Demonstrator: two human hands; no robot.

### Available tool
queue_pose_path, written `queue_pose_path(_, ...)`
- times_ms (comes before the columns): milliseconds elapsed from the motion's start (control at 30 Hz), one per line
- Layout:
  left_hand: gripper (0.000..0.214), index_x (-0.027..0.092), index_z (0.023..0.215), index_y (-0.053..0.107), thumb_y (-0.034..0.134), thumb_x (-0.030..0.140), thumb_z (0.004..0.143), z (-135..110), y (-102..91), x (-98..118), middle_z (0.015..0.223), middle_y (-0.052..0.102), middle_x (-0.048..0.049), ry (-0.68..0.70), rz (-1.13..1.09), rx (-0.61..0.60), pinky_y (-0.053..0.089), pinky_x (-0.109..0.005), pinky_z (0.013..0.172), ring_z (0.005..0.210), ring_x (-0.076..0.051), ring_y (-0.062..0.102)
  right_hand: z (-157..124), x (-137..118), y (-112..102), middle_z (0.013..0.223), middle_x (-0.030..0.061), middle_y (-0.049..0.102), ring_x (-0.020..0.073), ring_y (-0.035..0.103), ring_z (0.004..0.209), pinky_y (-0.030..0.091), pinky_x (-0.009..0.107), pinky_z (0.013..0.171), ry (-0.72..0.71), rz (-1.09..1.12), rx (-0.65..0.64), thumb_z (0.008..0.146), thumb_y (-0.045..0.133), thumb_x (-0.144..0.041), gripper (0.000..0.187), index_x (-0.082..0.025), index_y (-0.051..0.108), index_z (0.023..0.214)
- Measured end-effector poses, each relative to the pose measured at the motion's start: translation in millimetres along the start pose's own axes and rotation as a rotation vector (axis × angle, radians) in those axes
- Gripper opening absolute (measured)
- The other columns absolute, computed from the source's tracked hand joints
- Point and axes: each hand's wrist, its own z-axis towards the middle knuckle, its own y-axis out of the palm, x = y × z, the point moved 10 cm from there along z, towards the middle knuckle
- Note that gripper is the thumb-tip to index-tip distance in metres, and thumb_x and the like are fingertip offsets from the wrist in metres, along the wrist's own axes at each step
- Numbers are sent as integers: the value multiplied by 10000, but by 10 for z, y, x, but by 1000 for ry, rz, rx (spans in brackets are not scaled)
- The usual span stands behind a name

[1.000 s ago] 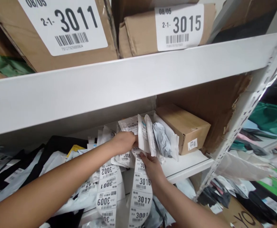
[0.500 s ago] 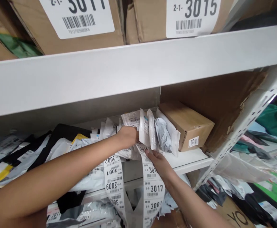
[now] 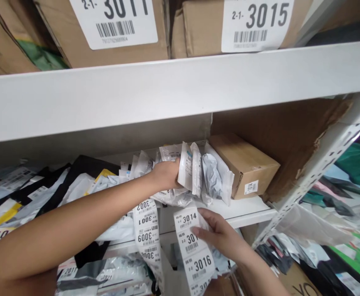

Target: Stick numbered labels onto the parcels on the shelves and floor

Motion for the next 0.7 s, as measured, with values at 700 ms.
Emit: queue_pose_path(700, 271, 202, 932, 656, 428, 349, 936, -85, -201, -28, 888, 675, -15, 324, -91, -177, 401, -240, 689, 801, -153, 601, 795, 323, -28, 566, -33, 562, 103, 447, 496, 362, 245, 523, -122, 370, 615, 709, 739, -542, 398, -186, 561, 695)
